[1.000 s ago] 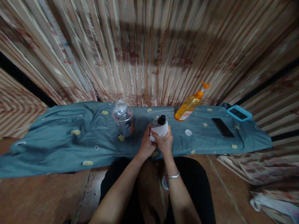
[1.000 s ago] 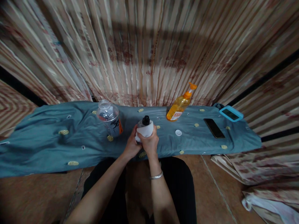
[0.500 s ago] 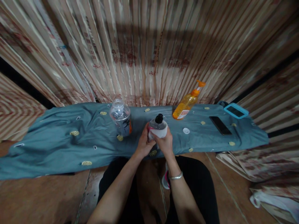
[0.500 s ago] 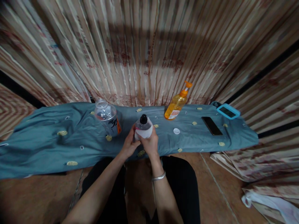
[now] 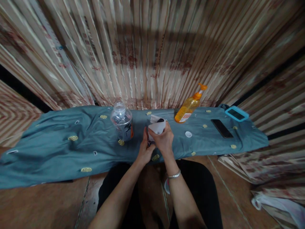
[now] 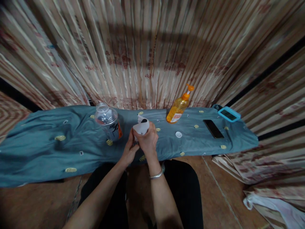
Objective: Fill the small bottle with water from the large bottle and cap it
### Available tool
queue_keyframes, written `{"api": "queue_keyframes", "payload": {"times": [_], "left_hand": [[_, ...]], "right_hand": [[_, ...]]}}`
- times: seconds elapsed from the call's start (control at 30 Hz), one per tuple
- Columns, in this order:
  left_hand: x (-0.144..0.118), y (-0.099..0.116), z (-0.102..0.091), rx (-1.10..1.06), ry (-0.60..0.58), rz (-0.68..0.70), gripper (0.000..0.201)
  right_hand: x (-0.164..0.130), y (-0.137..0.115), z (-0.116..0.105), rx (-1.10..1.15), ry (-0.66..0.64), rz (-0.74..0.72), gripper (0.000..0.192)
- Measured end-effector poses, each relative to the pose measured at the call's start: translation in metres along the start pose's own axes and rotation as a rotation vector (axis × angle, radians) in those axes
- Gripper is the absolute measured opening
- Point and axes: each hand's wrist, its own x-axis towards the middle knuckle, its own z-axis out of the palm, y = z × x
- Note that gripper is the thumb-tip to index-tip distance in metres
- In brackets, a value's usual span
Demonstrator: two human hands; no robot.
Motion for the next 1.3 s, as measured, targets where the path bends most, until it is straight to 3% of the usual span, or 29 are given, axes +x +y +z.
{"api": "queue_keyframes", "payload": {"times": [0.23,0.47,0.6,0.83,0.97,1.17,1.3], "left_hand": [[0.003,0.002,-0.001,-0.083,-0.01,0.012,0.078],[0.002,0.002,0.012,-0.018,0.094,0.05,0.069],[0.004,0.003,0.015,0.034,0.126,0.069,0.064],[0.003,0.015,0.014,0.065,0.126,0.067,0.071],[0.001,0.023,0.013,0.059,0.095,0.078,0.078],[-0.001,0.025,0.011,0.038,0.075,0.048,0.08],[-0.002,0.021,0.013,0.04,0.073,0.016,0.082]], "right_hand": [[-0.018,0.04,0.006,0.054,-0.078,0.162,0.042],[-0.044,0.078,0.016,0.103,-0.232,0.21,0.037],[-0.036,0.07,0.006,0.146,-0.224,0.131,0.04],[0.002,0.022,-0.017,0.183,-0.155,-0.069,0.042],[0.017,0.004,-0.02,0.135,-0.183,-0.123,0.039],[0.033,0.015,-0.018,0.176,-0.362,-0.131,0.032],[0.028,0.035,-0.009,0.274,-0.387,-0.069,0.034]]}}
